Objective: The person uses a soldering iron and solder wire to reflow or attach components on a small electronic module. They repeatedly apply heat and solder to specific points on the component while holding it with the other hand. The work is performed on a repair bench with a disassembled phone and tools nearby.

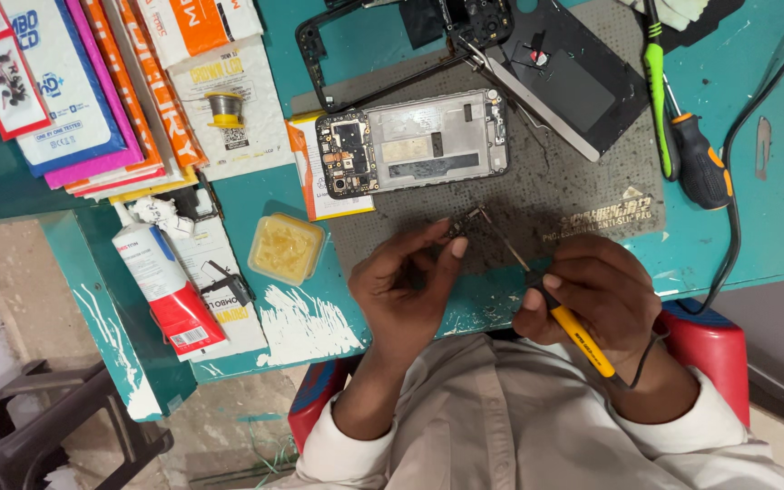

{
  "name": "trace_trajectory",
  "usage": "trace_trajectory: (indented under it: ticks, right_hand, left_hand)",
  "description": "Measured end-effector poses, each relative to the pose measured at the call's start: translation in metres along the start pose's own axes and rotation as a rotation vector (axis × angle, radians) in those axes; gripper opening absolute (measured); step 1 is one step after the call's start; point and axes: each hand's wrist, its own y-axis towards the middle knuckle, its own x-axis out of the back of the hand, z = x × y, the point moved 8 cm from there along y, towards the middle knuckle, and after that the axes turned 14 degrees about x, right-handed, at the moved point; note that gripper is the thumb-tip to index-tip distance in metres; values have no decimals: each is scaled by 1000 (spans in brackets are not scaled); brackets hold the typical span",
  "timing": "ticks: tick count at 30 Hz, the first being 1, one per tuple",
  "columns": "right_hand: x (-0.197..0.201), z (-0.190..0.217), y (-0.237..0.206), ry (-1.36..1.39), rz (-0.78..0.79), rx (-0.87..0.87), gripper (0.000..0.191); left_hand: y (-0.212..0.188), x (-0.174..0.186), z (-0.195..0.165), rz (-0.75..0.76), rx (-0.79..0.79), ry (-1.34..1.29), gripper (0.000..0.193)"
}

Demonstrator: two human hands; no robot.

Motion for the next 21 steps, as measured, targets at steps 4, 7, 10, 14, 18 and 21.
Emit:
trace_trajectory:
  ticks: [4,7,10,14,18,21]
  right_hand:
    - [7,2,-14,28,3,-53,23]
    - [27,-1,-34,132,-269,-29,25]
    - [47,-8,-67,228,-472,-208,32]
    - [67,-1,-103,329,-607,-331,33]
    - [75,24,-108,197,-385,-370,30]
    - [76,38,-95,123,-217,-294,26]
  left_hand:
    - [-3,-1,-7,39,-26,-25,23]
    - [-6,-4,-19,80,-41,11,22]
    - [-15,-9,-37,151,-69,165,26]
    - [-26,-13,-44,170,36,373,25]
    - [-30,-13,-51,136,-73,494,19]
    - [-32,-14,-44,120,-51,515,20]
